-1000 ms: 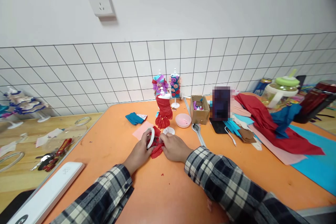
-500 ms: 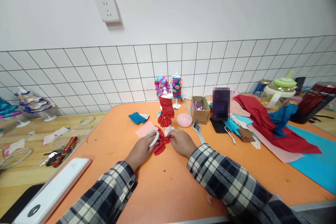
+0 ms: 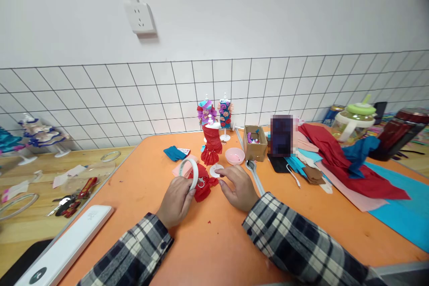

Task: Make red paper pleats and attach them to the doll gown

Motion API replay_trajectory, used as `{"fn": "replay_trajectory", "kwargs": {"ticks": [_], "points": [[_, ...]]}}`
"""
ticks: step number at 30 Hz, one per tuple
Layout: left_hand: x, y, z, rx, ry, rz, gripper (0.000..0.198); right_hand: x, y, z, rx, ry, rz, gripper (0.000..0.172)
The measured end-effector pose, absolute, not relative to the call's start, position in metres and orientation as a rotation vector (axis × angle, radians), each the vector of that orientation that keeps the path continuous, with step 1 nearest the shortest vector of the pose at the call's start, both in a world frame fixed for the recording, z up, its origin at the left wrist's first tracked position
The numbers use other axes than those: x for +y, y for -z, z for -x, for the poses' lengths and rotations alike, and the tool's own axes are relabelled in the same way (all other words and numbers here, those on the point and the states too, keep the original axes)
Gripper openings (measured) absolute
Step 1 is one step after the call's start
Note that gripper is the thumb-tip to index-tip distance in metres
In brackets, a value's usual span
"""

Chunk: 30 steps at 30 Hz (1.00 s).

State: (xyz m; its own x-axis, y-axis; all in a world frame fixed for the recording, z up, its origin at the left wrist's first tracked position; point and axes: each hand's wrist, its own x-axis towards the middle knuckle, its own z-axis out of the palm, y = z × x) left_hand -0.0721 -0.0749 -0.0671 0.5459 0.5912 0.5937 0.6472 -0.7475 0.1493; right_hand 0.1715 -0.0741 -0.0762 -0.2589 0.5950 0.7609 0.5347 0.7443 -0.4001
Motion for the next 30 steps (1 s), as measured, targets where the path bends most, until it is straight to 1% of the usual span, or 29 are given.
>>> {"fn": "replay_trajectory", "kwargs": {"ticks": [6,10,15,20,23,24,27,30], "points": [[-0.083,0.071,0.053,-1.017,0.885,2.807,0.017,-0.092,0.072,-0.164,-1.907,-0.129,0.764,0.021],[-0.087,0.073,0.047,-0.964,0.818,2.839,0.017,-0.098,0.072,-0.154,-1.856,-0.264,0.850,0.023],[-0.090,0.075,0.042,-0.930,0.776,2.750,0.015,-0.099,0.073,-0.148,-1.808,-0.409,0.963,0.009],[-0.089,0.075,0.042,-0.928,0.686,2.729,0.017,-0.093,0.074,-0.152,-1.868,-0.595,1.002,0.009],[-0.090,0.074,0.043,-0.979,0.682,2.738,0.017,-0.093,0.077,-0.153,-1.816,-0.593,1.015,0.006],[-0.091,0.074,0.043,-0.997,0.685,2.741,0.017,-0.094,0.078,-0.153,-1.779,-0.590,1.017,0.006],[-0.094,0.075,0.041,-1.077,0.678,2.732,0.018,-0.098,0.081,-0.149,-1.715,-0.614,0.993,0.018],[-0.097,0.076,0.038,-1.197,0.666,2.685,0.021,-0.099,0.083,-0.145,-1.677,-0.646,0.988,0.018]]}}
